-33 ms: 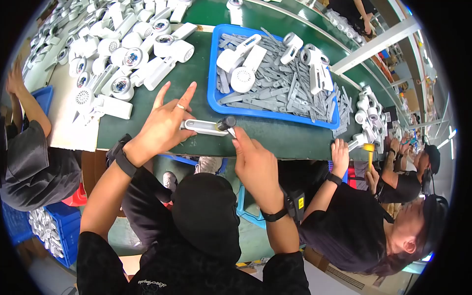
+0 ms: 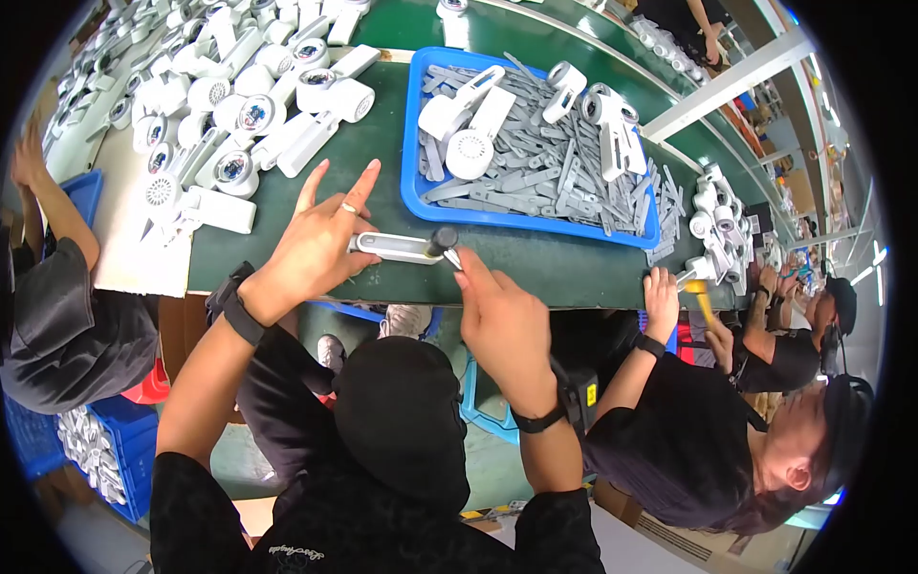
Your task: The person assembles handheld fans by picking up a fan body and a plastic strip, fitting the strip into the body, and tapping it into place with a small hammer. They then set the assembled fan aside and repeat the process with another fan body and strip.
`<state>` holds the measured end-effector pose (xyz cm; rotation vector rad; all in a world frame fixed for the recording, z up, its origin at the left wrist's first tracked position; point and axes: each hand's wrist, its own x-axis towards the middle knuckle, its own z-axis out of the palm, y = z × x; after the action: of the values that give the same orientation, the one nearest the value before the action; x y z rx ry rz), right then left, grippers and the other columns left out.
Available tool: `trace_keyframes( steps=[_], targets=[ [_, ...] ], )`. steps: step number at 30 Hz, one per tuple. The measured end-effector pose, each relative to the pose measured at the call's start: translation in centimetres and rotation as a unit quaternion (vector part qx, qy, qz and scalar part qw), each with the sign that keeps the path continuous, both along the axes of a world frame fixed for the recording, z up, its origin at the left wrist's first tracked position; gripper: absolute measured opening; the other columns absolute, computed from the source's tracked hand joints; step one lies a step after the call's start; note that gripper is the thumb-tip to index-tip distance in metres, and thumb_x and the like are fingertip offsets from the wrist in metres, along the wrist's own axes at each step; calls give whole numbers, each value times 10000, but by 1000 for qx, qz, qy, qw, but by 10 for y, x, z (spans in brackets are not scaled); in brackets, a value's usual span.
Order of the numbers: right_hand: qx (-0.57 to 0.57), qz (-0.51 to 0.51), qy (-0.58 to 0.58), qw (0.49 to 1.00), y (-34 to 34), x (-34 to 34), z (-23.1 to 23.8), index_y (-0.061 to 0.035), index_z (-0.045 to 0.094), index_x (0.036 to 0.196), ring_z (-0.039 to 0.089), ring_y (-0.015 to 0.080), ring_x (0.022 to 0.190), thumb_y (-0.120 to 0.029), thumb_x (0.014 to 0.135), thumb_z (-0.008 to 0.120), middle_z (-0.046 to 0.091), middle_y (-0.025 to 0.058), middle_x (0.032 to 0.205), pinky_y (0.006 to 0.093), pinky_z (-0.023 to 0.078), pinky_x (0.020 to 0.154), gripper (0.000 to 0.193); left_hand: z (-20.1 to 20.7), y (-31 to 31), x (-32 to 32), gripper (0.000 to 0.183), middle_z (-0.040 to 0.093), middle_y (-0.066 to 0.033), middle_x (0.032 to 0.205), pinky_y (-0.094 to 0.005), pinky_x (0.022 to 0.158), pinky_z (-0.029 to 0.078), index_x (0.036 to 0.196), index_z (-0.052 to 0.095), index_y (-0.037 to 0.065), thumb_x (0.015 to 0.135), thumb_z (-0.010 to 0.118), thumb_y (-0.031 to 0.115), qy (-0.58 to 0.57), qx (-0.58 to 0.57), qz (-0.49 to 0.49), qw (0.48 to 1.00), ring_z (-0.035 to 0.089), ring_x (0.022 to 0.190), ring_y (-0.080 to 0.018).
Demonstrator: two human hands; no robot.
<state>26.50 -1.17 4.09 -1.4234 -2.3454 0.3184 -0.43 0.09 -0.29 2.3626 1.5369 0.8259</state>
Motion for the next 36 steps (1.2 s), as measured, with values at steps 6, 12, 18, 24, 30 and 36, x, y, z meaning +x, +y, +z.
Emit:
trace_keyframes(
  steps=[6, 12, 18, 24, 30, 36],
  targets=[
    [6, -9, 82, 997, 9, 15, -19, -47, 689, 1313, 623, 285, 655, -174, 1055, 630, 679, 161, 829, 357, 507, 636, 293, 4, 0, -2, 1171, 764, 2, 914, -563, 1272, 229, 1673, 160, 50, 755, 886, 104, 8, -22, 4, 1000, 693, 1020, -229],
    [-380, -10, 478, 792, 47, 49, -39, -33, 593, 1353, 319, 36, 448, -198, 1112, 544, 390, -63, 626, 233, 248, 412, 296, 11, -4, -7, 546, 742, -111, 904, -402, 935, 545, 1306, 739, 116, 783, 889, 165, -18, -70, 43, 996, 707, 968, -269],
    [-394, 13, 459, 796, 64, 62, -61, -5, 624, 1164, 372, 55, 389, -187, 1101, 557, 439, -41, 582, 226, 272, 393, 204, 114, 35, -64, 536, 777, -191, 933, -319, 686, 570, 1323, 719, 38, 887, 848, 322, -80, -100, 249, 960, 710, 665, -170],
    [-365, 6, 454, 813, 54, 46, -62, 7, 631, 1141, 387, 44, 398, -166, 1091, 571, 470, -44, 570, 229, 277, 401, 190, 130, 130, -240, 599, 765, -221, 1090, -438, 889, 573, 1319, 727, 90, 848, 762, 456, 79, 12, 426, 901, 746, 965, -384],
    [-348, -53, 485, 801, 49, 52, -73, -14, 644, 1141, 420, 23, 461, -139, 1074, 603, 488, -66, 626, 215, 309, 421, 148, 102, 194, -276, 419, 762, -182, 1143, -483, 943, 571, 1256, 758, 185, 881, 728, 368, 152, -23, 459, 875, 717, 1084, -399],
    [-263, -64, 340, 901, 54, 41, -66, -48, 732, 1116, 459, 67, 609, -237, 1001, 700, 516, 0, 643, 301, 408, 570, 224, 56, 208, -326, 300, 759, -190, 1058, -510, 886, 565, 1091, 767, 137, 844, 700, 293, 206, -10, 426, 881, 716, 1035, -401]
  ],
)
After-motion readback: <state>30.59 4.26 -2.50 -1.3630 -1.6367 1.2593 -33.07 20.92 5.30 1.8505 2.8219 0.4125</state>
